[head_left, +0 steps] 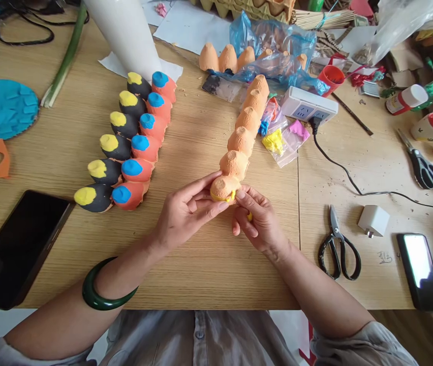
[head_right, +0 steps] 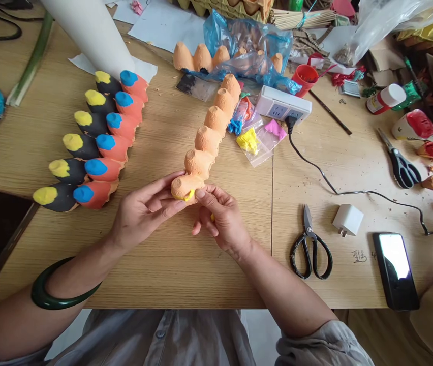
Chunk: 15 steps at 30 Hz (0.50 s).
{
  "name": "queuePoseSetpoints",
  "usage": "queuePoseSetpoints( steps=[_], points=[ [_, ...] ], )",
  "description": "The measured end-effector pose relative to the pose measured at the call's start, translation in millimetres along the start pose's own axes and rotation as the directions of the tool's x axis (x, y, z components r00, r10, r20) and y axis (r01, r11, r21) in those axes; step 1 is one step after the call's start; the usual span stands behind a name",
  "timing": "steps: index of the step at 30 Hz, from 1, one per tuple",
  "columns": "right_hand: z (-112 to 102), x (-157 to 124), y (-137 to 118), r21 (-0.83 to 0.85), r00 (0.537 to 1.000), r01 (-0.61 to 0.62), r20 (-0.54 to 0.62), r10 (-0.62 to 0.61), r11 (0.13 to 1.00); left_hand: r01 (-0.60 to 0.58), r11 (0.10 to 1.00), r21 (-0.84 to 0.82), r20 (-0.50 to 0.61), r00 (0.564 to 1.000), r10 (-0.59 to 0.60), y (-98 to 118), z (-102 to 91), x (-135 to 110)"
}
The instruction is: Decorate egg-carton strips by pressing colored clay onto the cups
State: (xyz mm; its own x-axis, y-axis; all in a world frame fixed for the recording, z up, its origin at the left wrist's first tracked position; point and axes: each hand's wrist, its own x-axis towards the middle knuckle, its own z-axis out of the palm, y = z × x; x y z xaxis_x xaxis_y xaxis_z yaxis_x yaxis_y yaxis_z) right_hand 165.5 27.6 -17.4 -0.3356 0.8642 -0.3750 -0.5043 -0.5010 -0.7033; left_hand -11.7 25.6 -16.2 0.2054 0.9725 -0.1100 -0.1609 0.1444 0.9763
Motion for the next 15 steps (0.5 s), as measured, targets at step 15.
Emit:
queuePoseSetpoints(
  steps=[15],
  points=[
    [4.6,-2.7,5.3,-0.048,0.997,0.035,-0.062,-0.038,0.998,0.024,1.0,0.0,0.098,0.995,-0.024,-2.8,-2.1,-1.0]
  ],
)
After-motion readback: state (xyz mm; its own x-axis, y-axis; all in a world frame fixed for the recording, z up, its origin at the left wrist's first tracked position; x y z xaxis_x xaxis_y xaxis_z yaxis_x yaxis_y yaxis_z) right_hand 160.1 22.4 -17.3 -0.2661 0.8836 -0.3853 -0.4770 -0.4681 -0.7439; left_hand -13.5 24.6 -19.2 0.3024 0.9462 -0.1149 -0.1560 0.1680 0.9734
